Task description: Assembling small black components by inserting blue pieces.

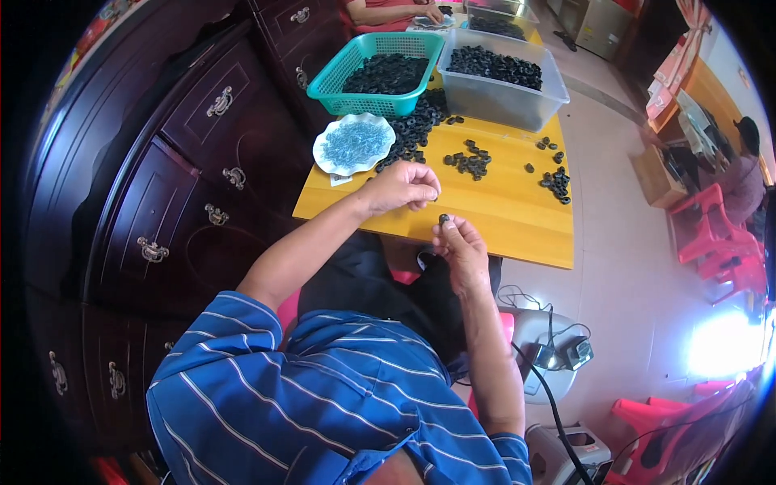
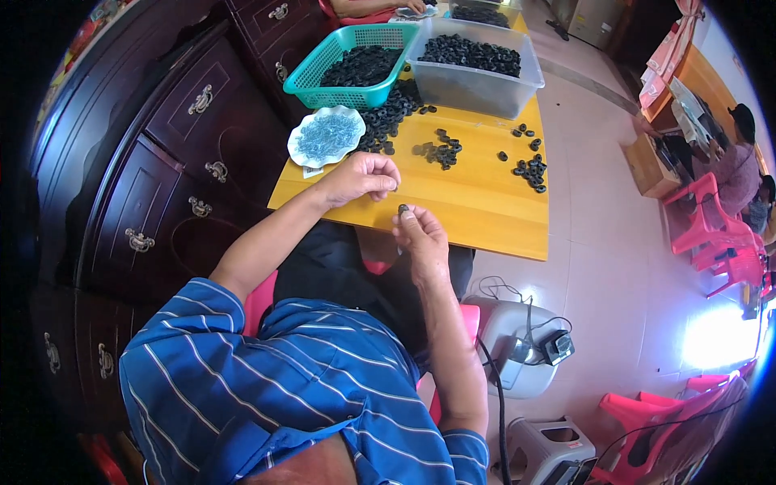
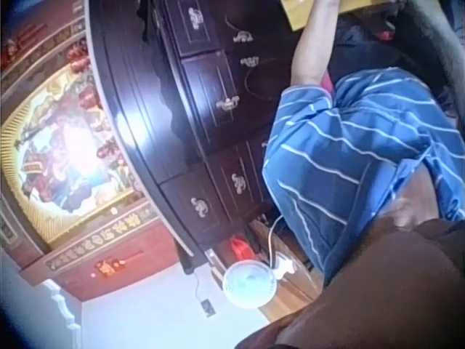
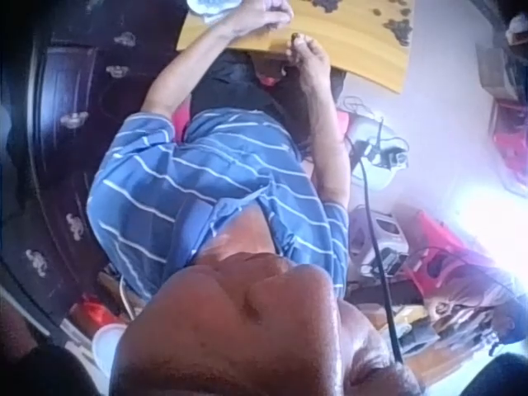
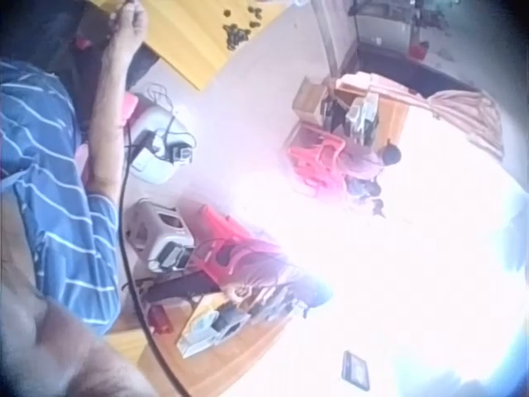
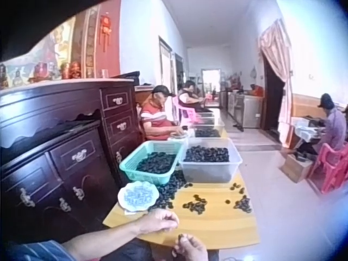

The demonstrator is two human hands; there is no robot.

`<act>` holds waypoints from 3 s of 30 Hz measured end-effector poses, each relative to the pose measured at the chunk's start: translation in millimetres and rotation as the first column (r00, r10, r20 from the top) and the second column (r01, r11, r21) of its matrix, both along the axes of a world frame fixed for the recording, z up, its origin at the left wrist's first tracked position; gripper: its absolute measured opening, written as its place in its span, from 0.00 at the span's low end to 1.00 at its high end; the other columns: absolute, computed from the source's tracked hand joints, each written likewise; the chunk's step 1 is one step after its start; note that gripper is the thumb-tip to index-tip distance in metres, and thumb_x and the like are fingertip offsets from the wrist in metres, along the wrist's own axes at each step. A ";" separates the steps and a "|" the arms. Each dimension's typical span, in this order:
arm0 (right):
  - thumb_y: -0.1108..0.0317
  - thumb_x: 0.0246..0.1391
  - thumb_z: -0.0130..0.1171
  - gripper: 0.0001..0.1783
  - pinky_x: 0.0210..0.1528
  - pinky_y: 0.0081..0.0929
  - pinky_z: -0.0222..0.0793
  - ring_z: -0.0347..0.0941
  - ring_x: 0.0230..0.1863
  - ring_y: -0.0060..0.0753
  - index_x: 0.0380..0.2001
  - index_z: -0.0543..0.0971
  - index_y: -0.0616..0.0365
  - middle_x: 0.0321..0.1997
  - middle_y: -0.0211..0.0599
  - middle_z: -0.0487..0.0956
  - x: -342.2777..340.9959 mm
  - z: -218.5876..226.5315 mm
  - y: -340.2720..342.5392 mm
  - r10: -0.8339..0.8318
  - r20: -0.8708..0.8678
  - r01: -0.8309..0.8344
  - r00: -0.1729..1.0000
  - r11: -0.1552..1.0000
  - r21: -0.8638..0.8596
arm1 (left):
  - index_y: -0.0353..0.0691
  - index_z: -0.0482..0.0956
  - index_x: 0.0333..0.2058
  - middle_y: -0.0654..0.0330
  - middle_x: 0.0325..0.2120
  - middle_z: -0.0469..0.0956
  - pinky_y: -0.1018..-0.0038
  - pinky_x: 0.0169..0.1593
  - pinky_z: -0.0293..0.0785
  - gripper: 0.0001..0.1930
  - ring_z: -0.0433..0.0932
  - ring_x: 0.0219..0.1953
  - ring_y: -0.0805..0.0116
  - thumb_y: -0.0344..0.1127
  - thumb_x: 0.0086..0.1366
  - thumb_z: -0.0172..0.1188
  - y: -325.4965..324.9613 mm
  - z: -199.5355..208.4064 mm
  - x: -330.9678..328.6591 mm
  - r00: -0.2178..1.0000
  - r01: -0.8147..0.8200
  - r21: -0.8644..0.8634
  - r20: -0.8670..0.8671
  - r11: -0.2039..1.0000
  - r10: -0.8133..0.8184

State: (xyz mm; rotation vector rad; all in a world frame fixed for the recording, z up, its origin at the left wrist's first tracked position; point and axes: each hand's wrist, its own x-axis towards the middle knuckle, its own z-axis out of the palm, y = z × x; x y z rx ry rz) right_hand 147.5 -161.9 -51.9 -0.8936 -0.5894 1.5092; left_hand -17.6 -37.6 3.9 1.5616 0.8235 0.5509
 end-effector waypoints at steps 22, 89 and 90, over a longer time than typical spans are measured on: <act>0.66 0.64 0.57 0.10 0.36 0.15 0.65 0.70 0.31 0.16 0.44 0.78 0.60 0.34 0.29 0.81 -4.7 3.4 -3.7 0.002 0.094 -0.009 0.996 0.998 0.066 | 0.37 0.78 0.35 0.65 0.27 0.80 0.82 0.31 0.75 0.03 0.77 0.27 0.80 0.30 0.65 0.60 -26.3 2.6 -4.6 0.996 0.087 -0.030 0.017 0.996 -0.087; 0.66 0.63 0.57 0.06 0.40 0.17 0.71 0.72 0.31 0.14 0.39 0.80 0.54 0.31 0.22 0.79 2.9 -13.8 2.8 0.001 -0.149 0.002 0.989 1.000 0.020 | 0.37 0.80 0.40 0.54 0.34 0.82 0.65 0.40 0.79 0.12 0.82 0.37 0.56 0.33 0.57 0.64 -63.6 -9.8 14.2 0.978 0.061 0.916 -0.134 0.396 0.159; 0.66 0.63 0.58 0.06 0.39 0.17 0.71 0.71 0.30 0.13 0.39 0.80 0.54 0.31 0.22 0.79 2.8 -14.0 2.8 0.005 -0.144 -0.002 0.990 1.000 0.020 | 0.37 0.80 0.40 0.54 0.34 0.82 0.65 0.40 0.79 0.12 0.82 0.37 0.56 0.33 0.57 0.64 -63.3 -9.7 14.5 0.978 0.060 0.917 -0.133 0.395 0.160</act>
